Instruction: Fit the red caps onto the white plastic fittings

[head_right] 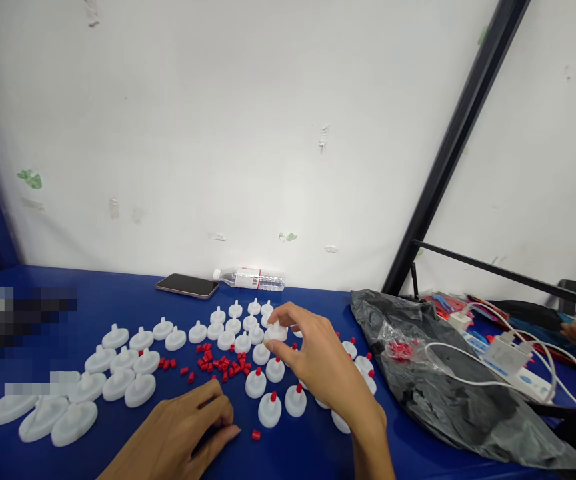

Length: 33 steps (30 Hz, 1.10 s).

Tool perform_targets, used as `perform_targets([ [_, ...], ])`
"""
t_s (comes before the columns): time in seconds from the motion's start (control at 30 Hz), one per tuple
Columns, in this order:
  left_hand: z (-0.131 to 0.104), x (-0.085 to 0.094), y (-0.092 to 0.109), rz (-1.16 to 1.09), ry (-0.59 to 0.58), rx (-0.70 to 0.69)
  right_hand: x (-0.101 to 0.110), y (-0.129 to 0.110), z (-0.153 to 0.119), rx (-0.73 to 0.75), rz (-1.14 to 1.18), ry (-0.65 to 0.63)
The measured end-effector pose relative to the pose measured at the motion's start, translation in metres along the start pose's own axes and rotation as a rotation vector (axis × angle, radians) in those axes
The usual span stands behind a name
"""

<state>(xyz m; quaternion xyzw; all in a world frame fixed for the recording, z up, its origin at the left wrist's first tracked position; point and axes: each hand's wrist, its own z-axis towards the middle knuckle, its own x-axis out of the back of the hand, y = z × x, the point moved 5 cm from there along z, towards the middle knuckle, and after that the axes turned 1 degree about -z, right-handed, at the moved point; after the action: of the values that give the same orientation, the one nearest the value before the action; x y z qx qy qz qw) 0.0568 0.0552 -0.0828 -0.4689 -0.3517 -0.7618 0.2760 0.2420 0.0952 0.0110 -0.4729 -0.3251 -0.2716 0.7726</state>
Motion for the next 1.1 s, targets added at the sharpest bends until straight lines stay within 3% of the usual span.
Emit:
perform_targets([
  [0.3,-0.001,0.005,0.003,0.058,0.003,0.016,-0.004,-0.002,-0.001,0.041,0.083,-0.033],
  [0.6,0.003,0.007,0.015,0.08,-0.037,-0.189,-0.006,-0.005,-0.002,0.027,0.049,-0.082],
  [1.1,-0.006,0.007,0.013,0.04,0.184,-0.23,-0.009,-0.007,-0.002,0.024,0.068,-0.136],
])
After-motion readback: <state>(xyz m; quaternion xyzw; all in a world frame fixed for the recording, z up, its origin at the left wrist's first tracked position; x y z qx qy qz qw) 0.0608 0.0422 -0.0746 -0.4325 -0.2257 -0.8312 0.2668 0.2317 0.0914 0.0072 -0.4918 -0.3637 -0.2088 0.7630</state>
